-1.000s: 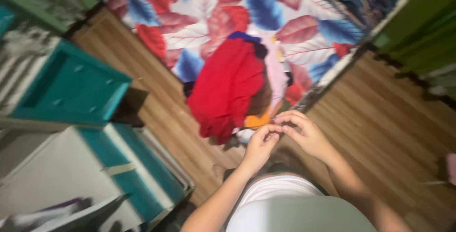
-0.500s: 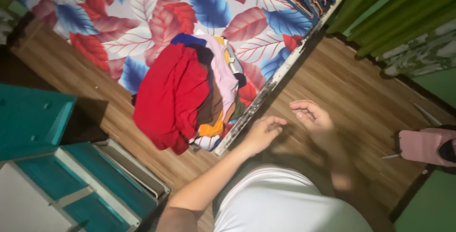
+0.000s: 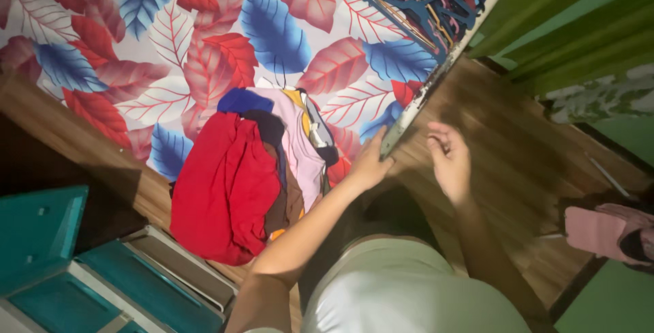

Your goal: The person picks up clothes from a pile on a bed, places each item onto a hanger, and hangs it in a closet. The person handles shirts and tops one at a time, using various hangers, and places them into a wardrobe.

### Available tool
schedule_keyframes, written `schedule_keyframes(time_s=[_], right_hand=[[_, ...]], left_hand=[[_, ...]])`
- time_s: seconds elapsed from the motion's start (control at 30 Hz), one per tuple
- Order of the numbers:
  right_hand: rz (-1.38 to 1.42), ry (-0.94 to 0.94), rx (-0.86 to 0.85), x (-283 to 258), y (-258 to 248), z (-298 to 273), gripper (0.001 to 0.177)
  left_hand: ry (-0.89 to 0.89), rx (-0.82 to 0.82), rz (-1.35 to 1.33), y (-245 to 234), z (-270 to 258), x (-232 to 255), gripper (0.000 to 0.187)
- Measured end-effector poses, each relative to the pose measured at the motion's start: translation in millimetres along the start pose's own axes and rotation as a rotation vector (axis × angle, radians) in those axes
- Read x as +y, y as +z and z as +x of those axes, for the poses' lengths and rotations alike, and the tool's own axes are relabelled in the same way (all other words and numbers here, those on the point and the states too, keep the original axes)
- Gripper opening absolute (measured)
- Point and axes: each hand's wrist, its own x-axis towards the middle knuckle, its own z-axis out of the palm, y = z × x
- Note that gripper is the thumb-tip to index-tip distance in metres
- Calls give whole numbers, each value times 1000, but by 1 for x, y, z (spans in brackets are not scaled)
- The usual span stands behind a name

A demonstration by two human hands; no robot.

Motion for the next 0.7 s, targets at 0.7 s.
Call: schedule_keyframes(time_s=[0.7], right_hand=[[-702,-102,0,179,5,351,57]], left_hand=[[-280,371,-455,47,283,11,27]])
